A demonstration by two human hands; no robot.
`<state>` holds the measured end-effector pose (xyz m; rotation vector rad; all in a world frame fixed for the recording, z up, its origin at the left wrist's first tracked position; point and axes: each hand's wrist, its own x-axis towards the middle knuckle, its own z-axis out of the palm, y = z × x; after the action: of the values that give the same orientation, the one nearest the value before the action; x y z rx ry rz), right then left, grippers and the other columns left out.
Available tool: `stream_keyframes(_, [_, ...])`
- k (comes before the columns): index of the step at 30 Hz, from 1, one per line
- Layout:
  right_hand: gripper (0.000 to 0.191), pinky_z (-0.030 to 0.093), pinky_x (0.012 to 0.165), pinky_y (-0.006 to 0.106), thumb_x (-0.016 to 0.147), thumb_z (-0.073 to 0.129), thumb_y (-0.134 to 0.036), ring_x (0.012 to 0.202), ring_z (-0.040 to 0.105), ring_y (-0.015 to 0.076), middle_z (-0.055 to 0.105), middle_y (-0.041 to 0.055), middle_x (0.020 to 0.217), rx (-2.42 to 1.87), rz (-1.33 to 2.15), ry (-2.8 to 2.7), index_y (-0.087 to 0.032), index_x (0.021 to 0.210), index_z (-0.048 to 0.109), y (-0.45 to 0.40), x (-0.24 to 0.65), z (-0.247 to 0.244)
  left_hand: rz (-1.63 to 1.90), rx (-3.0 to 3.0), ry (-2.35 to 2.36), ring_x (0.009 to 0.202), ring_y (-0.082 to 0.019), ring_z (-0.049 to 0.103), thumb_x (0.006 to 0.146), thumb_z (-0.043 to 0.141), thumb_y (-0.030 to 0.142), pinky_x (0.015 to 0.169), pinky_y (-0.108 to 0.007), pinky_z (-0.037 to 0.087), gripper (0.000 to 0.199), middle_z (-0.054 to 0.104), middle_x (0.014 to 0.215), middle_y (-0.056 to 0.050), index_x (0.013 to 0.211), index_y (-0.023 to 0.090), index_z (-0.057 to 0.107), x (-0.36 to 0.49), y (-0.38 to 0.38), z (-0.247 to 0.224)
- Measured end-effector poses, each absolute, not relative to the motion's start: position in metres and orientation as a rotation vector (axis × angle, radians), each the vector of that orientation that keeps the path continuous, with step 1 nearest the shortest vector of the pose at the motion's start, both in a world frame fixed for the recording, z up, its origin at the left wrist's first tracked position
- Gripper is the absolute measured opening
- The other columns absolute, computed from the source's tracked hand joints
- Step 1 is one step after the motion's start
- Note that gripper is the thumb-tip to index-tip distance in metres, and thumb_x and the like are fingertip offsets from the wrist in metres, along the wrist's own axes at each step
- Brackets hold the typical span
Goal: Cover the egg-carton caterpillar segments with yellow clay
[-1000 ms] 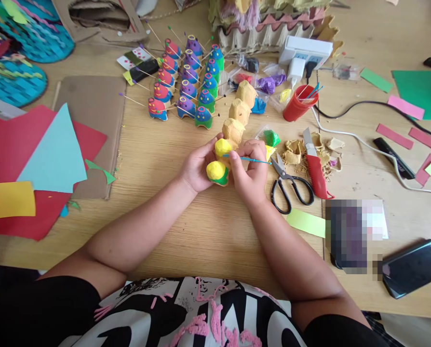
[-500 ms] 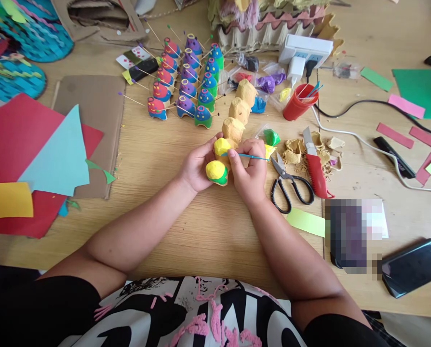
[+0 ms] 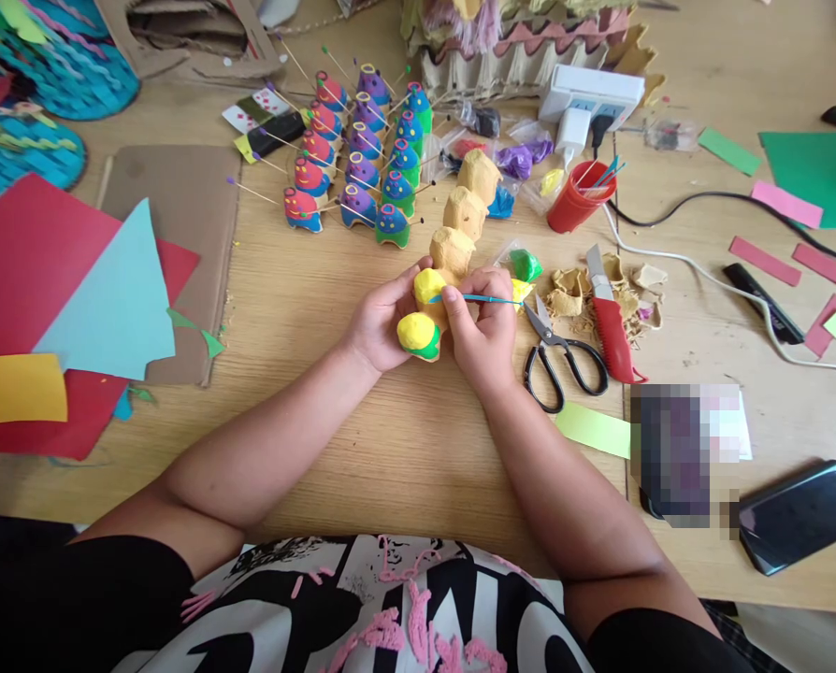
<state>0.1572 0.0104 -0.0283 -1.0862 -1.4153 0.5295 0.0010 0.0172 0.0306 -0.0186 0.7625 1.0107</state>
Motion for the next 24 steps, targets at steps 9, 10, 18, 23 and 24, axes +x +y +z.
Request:
stream_keyframes(9, [0.047, 0.062, 0.104, 0.052, 0.111, 0.079, -0.07, 0.104, 0.064, 0.0251, 0.058, 0.0026, 0.107, -0.979, 0.617, -1.392, -0.029, 0.094, 0.064, 0.0077, 0.1557, -0.0251, 1.006, -0.021, 0.781, 0.106, -0.018, 0.092, 0.122, 0.063, 0.029, 0.101, -0.027, 0.07, 0.036, 0.095, 0.116, -0.002, 0.153, 0.028, 0.081, 0.0018, 0.016, 0.0322])
stream_keyframes(10, [0.047, 0.061, 0.104, 0.052, 0.111, 0.079, -0.071, 0.104, 0.064, 0.0253, 0.058, 0.0027, 0.108, -0.986, 0.608, -1.391, -0.029, 0.095, 0.065, 0.0079, 0.1555, -0.0251, 1.005, -0.026, 0.782, 0.11, -0.019, 0.092, 0.122, 0.063, 0.029, 0.104, -0.028, 0.07, 0.037, 0.095, 0.119, -0.002, 0.155, 0.029, 0.081, 0.0019, 0.0158, 0.0329])
stream_keyframes(18, [0.043, 0.06, 0.106, 0.053, 0.114, 0.076, -0.069, 0.107, 0.065, 0.0264, 0.059, 0.0036, 0.108, -1.014, 0.52, -1.411, -0.029, 0.098, 0.068, 0.0102, 0.155, -0.0275, 1.031, -0.001, 0.775, 0.088, -0.015, 0.087, 0.123, 0.06, 0.022, 0.102, -0.026, 0.067, 0.033, 0.089, 0.096, 0.001, 0.147, 0.022, 0.082, 0.0039, 0.0144, 0.0369])
stream_keyframes(23, [0.046, 0.061, 0.106, 0.053, 0.113, 0.077, -0.071, 0.105, 0.065, 0.0261, 0.059, 0.003, 0.105, -1.028, 0.52, -1.402, -0.03, 0.097, 0.068, 0.0097, 0.1551, -0.0265, 1.029, 0.008, 0.757, 0.089, -0.015, 0.088, 0.123, 0.06, 0.023, 0.103, -0.027, 0.067, 0.035, 0.091, 0.101, 0.0, 0.152, 0.023, 0.08, 0.0025, 0.0153, 0.0323])
stream_keyframes(24, [0.046, 0.061, 0.106, 0.053, 0.113, 0.077, -0.072, 0.105, 0.065, 0.0261, 0.059, 0.003, 0.105, -1.027, 0.534, -1.395, -0.03, 0.097, 0.068, 0.0094, 0.1552, -0.026, 1.027, 0.007, 0.755, 0.091, -0.016, 0.089, 0.122, 0.061, 0.024, 0.104, -0.027, 0.067, 0.036, 0.092, 0.104, -0.001, 0.154, 0.023, 0.08, 0.0022, 0.0156, 0.0312])
